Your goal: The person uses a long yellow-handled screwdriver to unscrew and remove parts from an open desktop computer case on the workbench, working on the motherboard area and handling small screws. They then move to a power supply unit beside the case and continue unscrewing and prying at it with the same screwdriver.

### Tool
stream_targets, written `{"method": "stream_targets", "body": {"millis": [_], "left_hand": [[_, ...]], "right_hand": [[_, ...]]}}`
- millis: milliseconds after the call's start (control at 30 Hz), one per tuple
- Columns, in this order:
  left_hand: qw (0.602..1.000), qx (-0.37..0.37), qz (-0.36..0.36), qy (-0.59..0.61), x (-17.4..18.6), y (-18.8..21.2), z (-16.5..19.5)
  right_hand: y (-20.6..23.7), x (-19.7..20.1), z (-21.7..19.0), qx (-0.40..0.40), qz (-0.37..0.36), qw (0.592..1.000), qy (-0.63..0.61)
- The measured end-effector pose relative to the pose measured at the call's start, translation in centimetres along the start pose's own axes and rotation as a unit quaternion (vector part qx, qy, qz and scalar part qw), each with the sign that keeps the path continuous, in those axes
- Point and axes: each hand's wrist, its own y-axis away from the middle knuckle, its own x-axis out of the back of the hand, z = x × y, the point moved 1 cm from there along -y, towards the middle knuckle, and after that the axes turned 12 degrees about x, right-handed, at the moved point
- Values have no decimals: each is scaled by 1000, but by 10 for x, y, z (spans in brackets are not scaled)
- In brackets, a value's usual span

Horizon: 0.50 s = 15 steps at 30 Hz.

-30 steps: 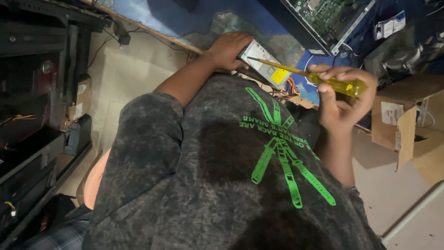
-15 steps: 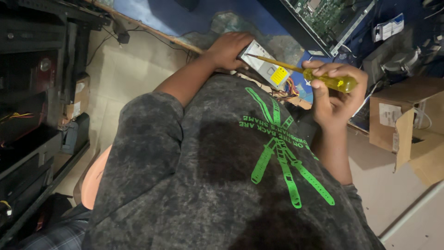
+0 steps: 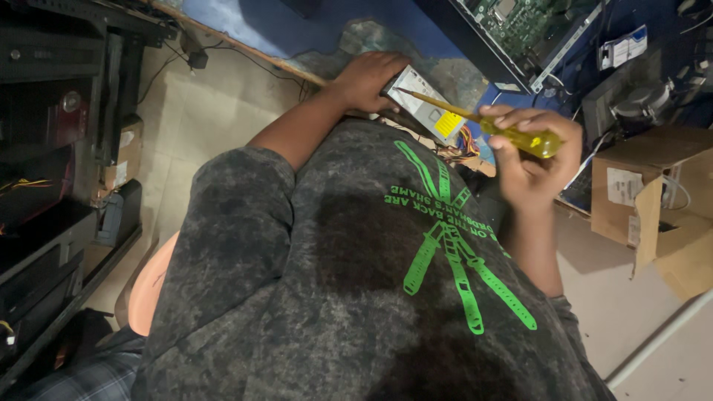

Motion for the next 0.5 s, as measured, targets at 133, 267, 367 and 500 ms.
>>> {"method": "stream_targets", "body": {"millis": [133,267,367,500], "left_hand": [[1000,16,-8,-1,0,1,0],[1000,-4,6,-1,0,1,-1],[1000,-4,2,-3,-1,0,-3],[1000,-6,7,-8,-2,-1,-4]], "right_hand": [[0,-6,0,26,-2,1000,7],[-10,-14,0,75,-24,997,21],[-19,-17,-5,111,-42,991,68],[-25,-16,-14,123,-78,981,129]]}}
